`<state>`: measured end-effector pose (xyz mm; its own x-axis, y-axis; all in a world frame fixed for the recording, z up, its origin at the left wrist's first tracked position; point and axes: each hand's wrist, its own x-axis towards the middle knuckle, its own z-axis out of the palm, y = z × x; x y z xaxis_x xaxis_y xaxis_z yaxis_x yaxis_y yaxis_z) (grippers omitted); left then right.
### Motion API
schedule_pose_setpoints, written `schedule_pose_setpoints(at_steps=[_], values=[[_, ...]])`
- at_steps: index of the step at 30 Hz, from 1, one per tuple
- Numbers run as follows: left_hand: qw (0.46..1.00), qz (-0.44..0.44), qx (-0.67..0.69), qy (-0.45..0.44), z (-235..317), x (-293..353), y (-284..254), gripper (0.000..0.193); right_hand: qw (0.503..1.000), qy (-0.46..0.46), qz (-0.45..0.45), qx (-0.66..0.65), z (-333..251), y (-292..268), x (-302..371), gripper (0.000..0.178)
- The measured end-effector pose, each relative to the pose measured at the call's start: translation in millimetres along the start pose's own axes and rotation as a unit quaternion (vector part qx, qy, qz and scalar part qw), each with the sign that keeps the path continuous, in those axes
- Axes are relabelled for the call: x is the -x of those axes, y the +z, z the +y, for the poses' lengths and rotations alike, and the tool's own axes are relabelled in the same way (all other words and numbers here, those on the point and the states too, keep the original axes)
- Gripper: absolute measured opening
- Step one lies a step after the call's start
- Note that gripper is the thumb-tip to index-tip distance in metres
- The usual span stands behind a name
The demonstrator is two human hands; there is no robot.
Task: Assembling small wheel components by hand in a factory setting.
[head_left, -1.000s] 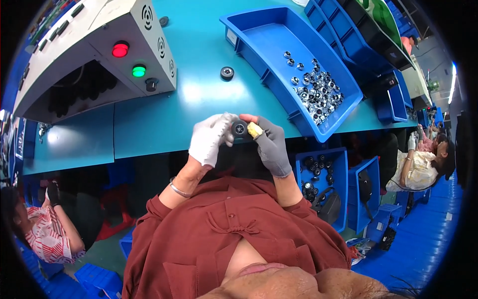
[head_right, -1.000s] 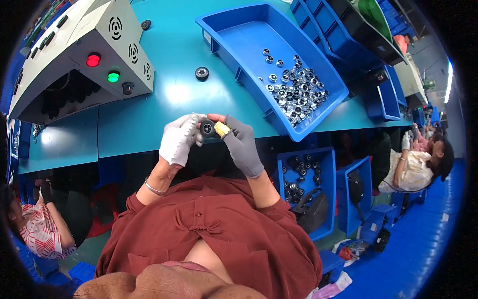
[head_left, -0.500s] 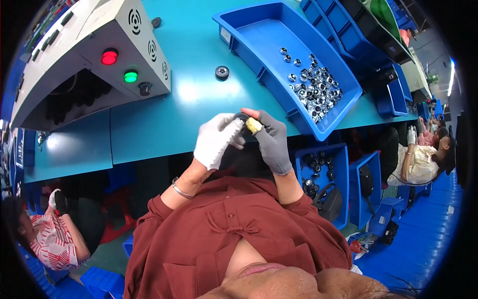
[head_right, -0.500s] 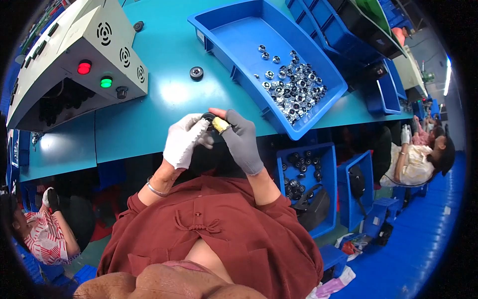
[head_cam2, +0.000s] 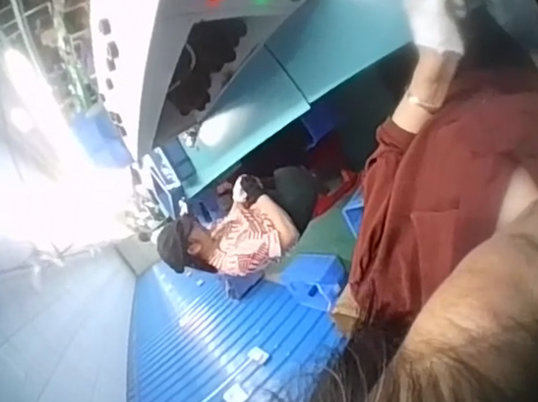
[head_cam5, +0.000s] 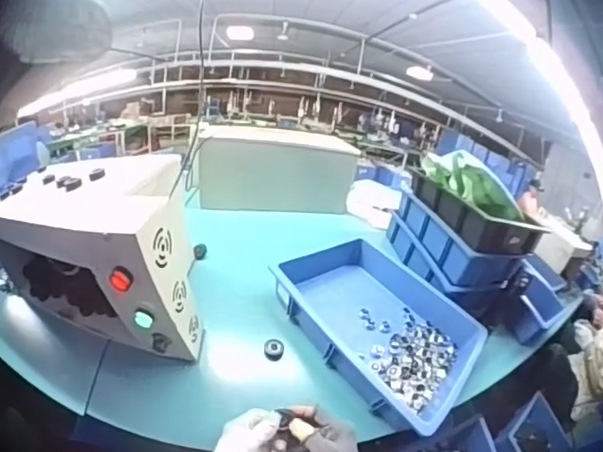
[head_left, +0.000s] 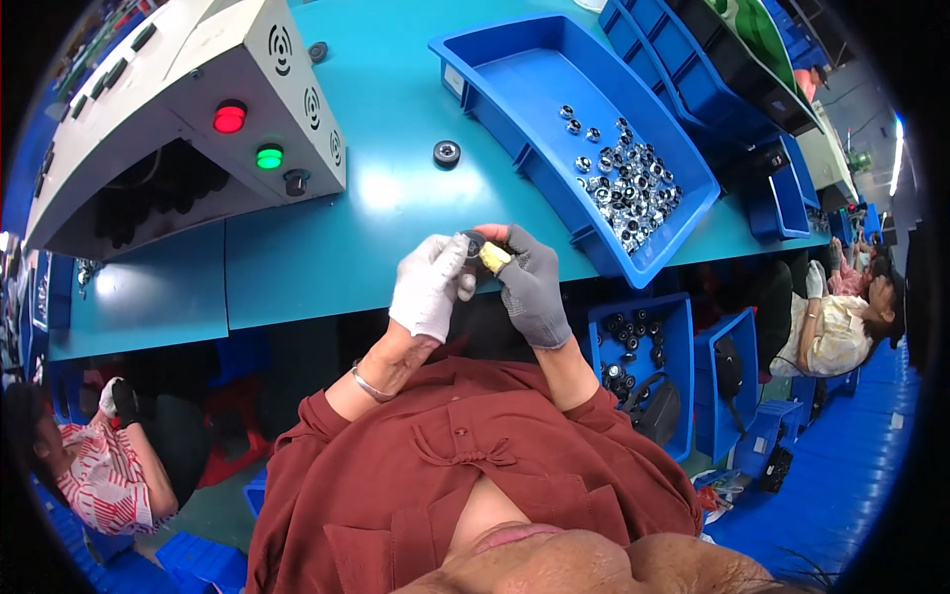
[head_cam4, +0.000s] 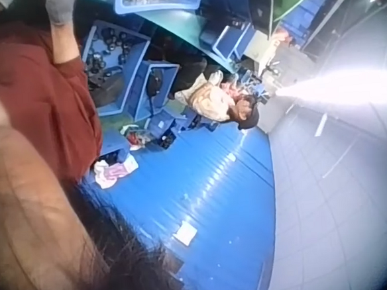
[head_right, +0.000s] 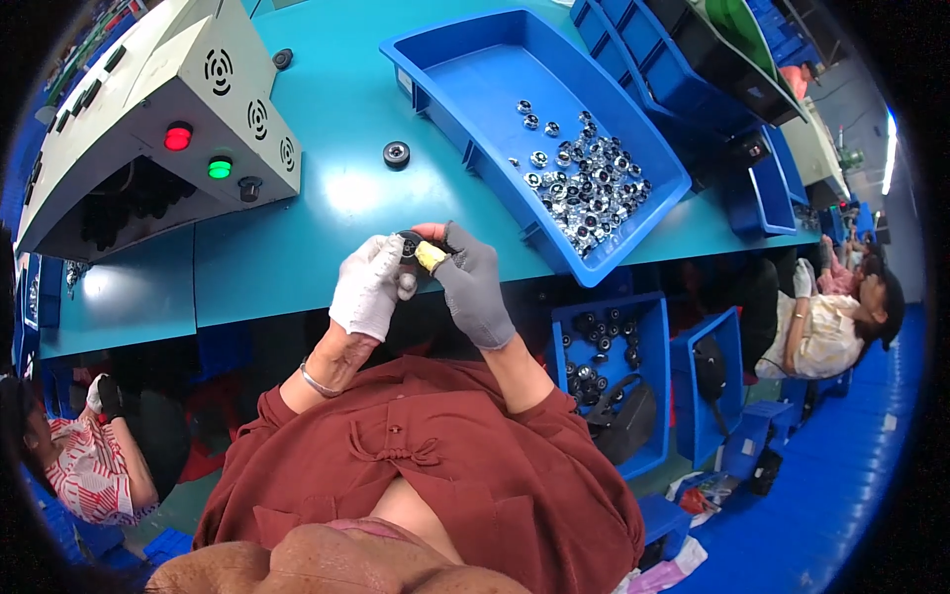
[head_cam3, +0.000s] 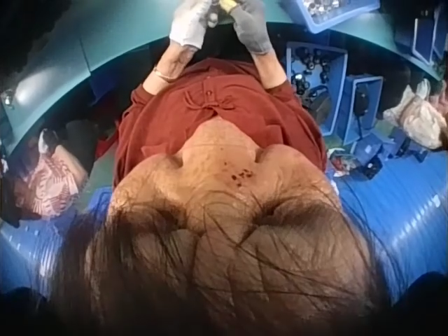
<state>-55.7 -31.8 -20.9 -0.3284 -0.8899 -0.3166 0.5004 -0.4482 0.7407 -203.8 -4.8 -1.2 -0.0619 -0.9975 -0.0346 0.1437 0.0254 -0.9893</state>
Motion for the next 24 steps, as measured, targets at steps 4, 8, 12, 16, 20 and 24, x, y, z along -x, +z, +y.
schedule_pose_setpoints(at_steps=[4, 8, 12, 16, 20, 24], values=[[0.999, -0.002, 0.032, -0.003, 2, -3, -1, 0.024, 0.998, 0.005, -0.007, -0.06, 6, 0, -6, 0.028], [0.999, -0.014, 0.042, 0.005, 2, -1, -4, 0.023, 0.992, 0.041, -0.019, -0.114, 5, 4, -4, 0.025], [0.997, 0.007, -0.04, 0.066, 12, 5, -6, 0.03, 0.996, -0.037, 0.034, 0.07, -6, 6, -16, 0.024], [0.956, 0.057, -0.185, 0.221, 14, 13, -33, 0.038, 0.844, -0.312, 0.067, 0.432, -9, 13, -55, 0.027], [0.858, 0.118, -0.326, 0.378, 26, 11, -59, 0.025, 0.802, -0.331, 0.008, 0.497, 12, 31, -68, 0.022], [0.882, 0.097, -0.27, 0.374, 30, 9, -75, 0.024, 0.796, -0.342, 0.011, 0.499, 18, 40, -82, 0.023]])
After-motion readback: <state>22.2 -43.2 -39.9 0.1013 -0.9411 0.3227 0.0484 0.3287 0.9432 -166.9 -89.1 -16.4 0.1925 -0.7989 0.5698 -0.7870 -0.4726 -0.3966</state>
